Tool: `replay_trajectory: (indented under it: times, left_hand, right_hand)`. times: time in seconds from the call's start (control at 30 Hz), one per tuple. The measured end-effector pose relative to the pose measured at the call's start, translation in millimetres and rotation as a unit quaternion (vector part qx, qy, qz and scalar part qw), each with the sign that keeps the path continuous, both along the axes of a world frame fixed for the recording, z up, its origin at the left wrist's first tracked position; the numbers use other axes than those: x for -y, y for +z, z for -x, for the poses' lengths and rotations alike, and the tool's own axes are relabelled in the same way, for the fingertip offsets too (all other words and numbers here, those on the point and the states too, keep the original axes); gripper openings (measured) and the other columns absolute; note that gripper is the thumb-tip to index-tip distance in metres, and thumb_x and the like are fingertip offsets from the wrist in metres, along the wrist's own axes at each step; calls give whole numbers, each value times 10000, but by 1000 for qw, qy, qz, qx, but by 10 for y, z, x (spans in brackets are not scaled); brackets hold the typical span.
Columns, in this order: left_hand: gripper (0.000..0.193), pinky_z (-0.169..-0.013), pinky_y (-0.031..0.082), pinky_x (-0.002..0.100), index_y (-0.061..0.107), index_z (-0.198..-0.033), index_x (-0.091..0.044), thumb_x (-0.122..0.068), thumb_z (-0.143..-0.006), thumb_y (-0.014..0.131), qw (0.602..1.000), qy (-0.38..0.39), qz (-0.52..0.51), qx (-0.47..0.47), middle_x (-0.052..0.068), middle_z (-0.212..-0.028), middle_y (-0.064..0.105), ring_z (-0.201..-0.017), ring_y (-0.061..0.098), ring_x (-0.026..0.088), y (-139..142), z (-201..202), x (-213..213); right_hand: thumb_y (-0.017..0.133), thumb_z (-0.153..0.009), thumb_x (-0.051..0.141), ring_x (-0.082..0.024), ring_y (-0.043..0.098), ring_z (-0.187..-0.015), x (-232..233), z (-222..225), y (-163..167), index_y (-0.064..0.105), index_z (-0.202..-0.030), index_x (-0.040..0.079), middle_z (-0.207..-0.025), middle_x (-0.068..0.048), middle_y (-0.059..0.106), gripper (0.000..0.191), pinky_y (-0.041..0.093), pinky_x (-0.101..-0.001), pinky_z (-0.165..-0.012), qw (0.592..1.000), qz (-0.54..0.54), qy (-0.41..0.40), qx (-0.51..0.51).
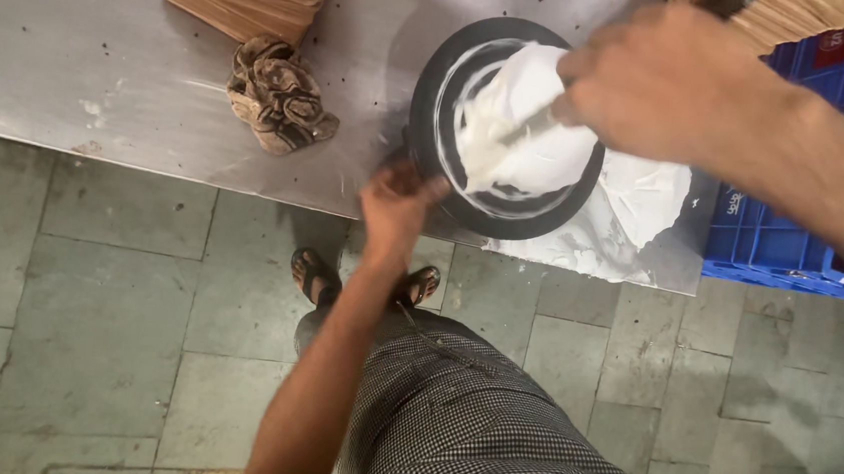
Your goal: The person spreads white cream onto round dark cake bases using a spatula, places white paper circles on top, and stacks them. The person places a finished item into a blue crate and continues spreading cream on additional bases throughout the clip.
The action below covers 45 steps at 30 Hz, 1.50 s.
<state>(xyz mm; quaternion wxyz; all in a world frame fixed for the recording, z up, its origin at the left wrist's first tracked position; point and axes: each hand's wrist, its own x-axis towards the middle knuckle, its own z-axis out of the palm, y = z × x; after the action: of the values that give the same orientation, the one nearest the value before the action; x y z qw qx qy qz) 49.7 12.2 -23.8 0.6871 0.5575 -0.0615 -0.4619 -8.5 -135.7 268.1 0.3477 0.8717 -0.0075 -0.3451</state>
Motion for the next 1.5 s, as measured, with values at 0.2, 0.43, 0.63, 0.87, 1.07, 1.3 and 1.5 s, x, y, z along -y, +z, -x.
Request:
replay_trajectory:
  times: [0.2, 0.43, 0.63, 0.87, 1.07, 1.3, 1.5]
  left_hand:
    - [336, -665, 662, 297, 642, -1142, 76, -42, -871, 802, 993, 1, -23, -116, 165, -1034, 721, -823, 720, 185, -5, 110, -13]
    - [391, -708, 647, 268, 669, -1110, -1, -44, -774, 864, 999, 30, -25, -19, 98, -1015, 744, -837, 728, 168, 62, -60, 14]
    - [406, -727, 650, 346, 665, -1118, 31, -115, -782, 839, 993, -45, -38, -102, 133, -1006, 735, -864, 731, 227, 82, 106, -8]
    - [664, -867, 580, 374, 520, -1230, 70, -161, -789, 958, 991, 28, -125, 32, 128, -1135, 654, -954, 665, 227, -112, 63, -14]
    - [684, -819, 638, 359, 552, -1251, 91, -136, -708, 901, 988, -81, -116, -54, 150, -978, 733, -818, 752, 226, 0, 31, 4]
    - [401, -757, 612, 347, 715, -1111, 140, -124, -854, 874, 998, -5, -54, 31, 179, -1017, 756, -854, 705, 214, 36, -1, -6]
    - [579, -761, 684, 327, 588, -1198, 67, -54, -722, 896, 989, -71, -127, -29, 129, -993, 715, -843, 749, 201, 216, -106, 4]
  right_hand:
    - [651, -833, 176, -142, 710, -980, -81, 34, 41, 764, -877, 225, -916, 64, 689, 130, 585, -297, -813, 983, -89, 112, 115]
    - [655, -914, 223, -188, 725, -903, 11, 72, -35, 768, -995, 205, -881, -19, 723, 140, 591, -316, -778, 997, -59, 19, 49]
    - [711, -768, 166, -168, 732, -901, 43, 32, -66, 772, -891, 163, -915, -8, 727, 138, 592, -297, -780, 985, -54, 113, 115]
    - [680, -839, 210, -179, 720, -892, -36, 34, -38, 780, -855, 186, -844, 16, 722, 104, 584, -313, -762, 994, -76, 52, 57]
    - [675, -839, 179, -173, 731, -852, 85, -44, -73, 802, -944, 219, -936, 18, 732, 170, 586, -301, -747, 984, -90, 91, 124]
    - [653, -871, 193, -201, 734, -939, -32, -27, -26, 794, -856, 230, -952, 26, 738, 146, 588, -334, -803, 993, -86, 62, 47]
    - [683, -803, 114, -229, 745, -864, 20, -144, -12, 823, -1016, 200, -1009, -35, 754, 270, 600, -334, -772, 967, -198, 56, 151]
